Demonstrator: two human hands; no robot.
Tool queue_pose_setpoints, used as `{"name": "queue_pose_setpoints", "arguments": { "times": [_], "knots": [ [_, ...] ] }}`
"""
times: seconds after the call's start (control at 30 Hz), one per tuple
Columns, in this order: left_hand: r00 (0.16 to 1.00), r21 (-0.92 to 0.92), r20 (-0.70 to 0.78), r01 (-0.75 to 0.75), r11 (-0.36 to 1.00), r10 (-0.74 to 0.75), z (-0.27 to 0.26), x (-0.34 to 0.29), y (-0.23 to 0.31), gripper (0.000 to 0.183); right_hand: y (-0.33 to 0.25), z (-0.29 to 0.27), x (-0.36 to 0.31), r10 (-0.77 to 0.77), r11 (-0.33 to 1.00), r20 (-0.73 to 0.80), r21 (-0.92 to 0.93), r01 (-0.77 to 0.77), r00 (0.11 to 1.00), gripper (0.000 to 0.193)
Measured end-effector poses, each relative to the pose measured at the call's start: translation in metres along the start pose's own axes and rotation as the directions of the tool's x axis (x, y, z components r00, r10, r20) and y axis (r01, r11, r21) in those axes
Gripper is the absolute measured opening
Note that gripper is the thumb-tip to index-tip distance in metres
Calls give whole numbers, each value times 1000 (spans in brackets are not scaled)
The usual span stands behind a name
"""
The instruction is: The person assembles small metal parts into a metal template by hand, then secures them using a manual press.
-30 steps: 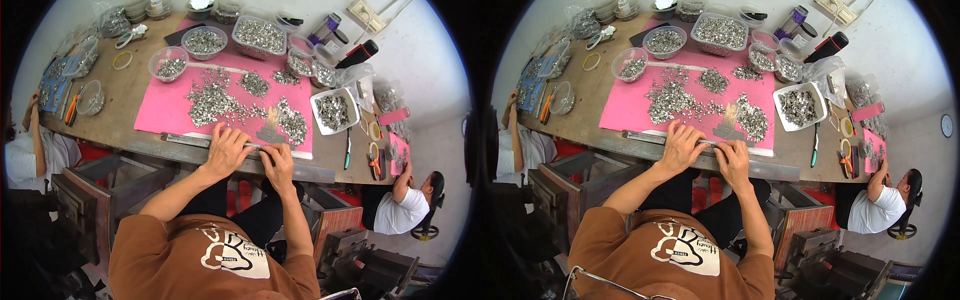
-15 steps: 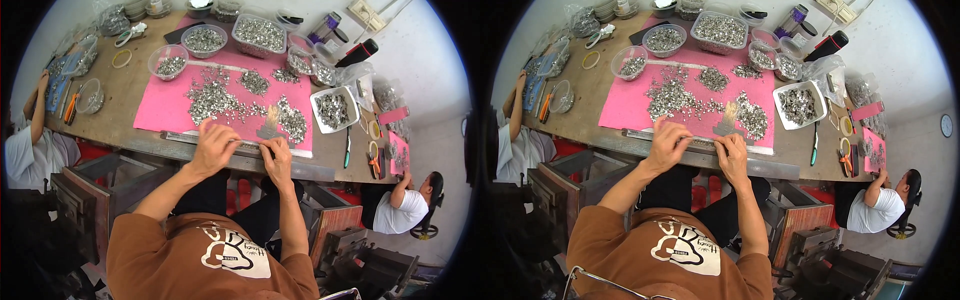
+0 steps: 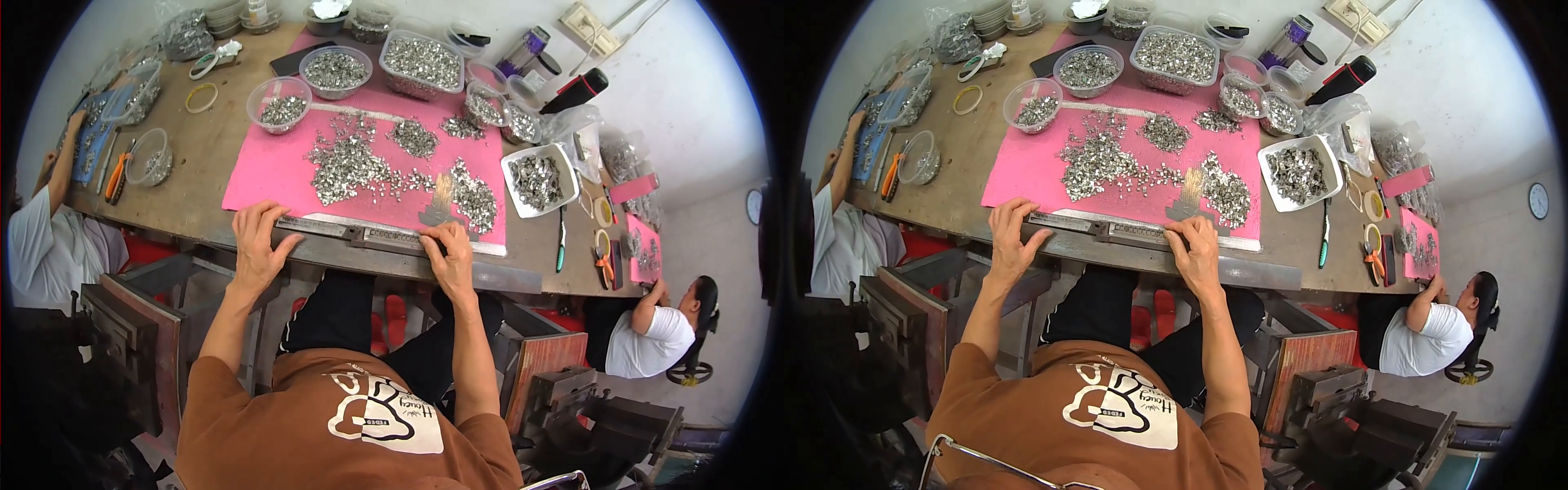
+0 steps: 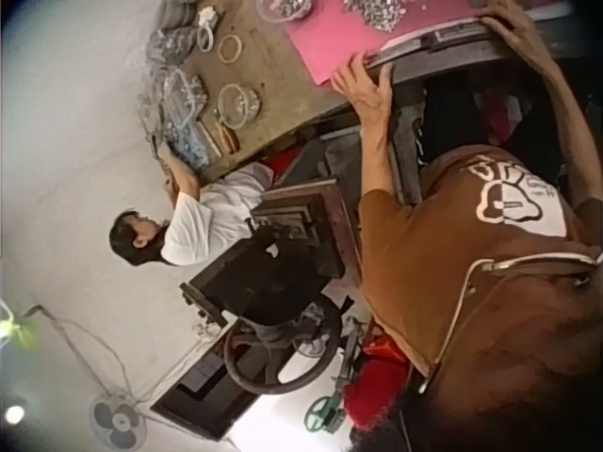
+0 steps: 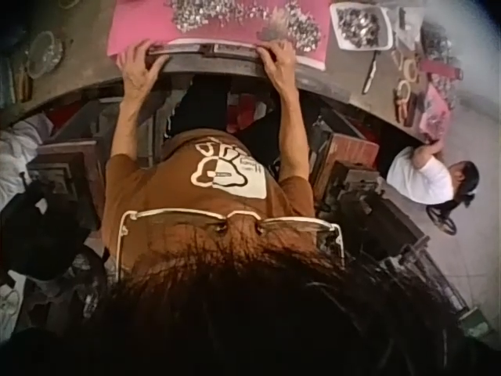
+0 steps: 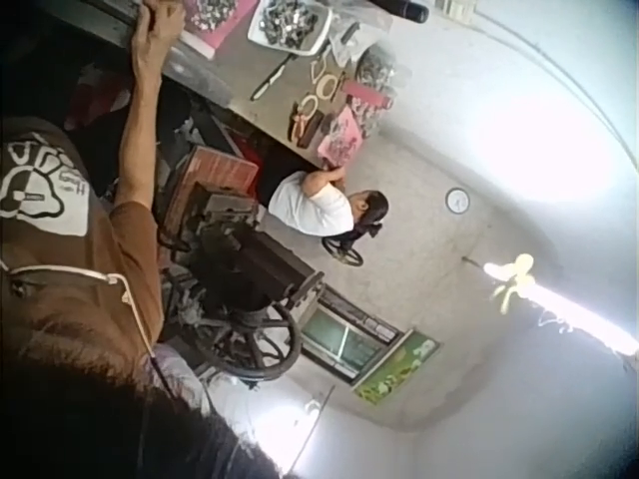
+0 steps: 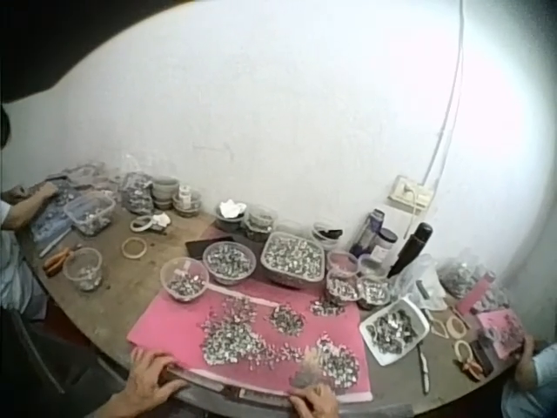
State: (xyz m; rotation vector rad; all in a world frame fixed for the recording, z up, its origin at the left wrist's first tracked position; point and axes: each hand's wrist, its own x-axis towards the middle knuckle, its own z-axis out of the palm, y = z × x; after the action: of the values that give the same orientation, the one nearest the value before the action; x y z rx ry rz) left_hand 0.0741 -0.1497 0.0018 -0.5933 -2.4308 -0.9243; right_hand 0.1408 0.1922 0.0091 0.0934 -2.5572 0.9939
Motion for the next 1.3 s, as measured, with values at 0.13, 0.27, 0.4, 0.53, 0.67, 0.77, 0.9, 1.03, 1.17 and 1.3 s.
{"name": "queue_pose_setpoints", "arguments": {
  "times": [0.13, 0.27, 0.4, 0.53, 0.67, 0.77, 0.9, 1.03, 1.17, 1.3],
  "knots": [
    [993, 108, 75, -96, 990, 88, -2, 4, -8, 42, 2, 0, -5, 51, 983, -85, 181, -35, 995, 8],
    [966, -22, 220, -134, 991, 135, -23, 16, -5, 42, 8, 1, -8, 99, 974, -254, 223, -42, 962, 7],
    [943, -342, 315, 10, 939, 105, -40, 37, 59, 45, 8, 0, -14, 137, 974, -300, 214, -74, 944, 7],
    [828, -527, 296, -274, 805, 476, 36, 53, 110, 36, 4, 6, -12, 60, 992, -367, 126, -14, 928, 12],
    [823, -327, 294, -391, 860, 486, 96, 53, 114, 32, 7, -4, -29, -72, 916, -369, -392, -85, 927, 19],
    [875, -216, 221, -386, 897, 430, 92, 39, 112, 32, 9, -3, -49, -39, 972, -353, -230, -47, 935, 20],
    [927, -187, 180, -295, 937, 328, 97, 24, 110, 33, -11, -10, -50, 328, 927, -314, 288, -240, 891, 14],
    [923, -244, 177, -295, 924, 342, 100, 14, 109, 29, -28, -4, -65, 303, 937, -318, 274, -219, 898, 16],
    [926, -261, 192, -270, 927, 324, 98, 8, 117, 28, -25, 0, -75, 251, 944, -354, 295, -147, 901, 17],
    [939, -198, 223, -221, 955, 263, 100, 7, 119, 27, -17, -10, -55, 75, 992, -273, 121, -43, 959, 6]
  ]
}}
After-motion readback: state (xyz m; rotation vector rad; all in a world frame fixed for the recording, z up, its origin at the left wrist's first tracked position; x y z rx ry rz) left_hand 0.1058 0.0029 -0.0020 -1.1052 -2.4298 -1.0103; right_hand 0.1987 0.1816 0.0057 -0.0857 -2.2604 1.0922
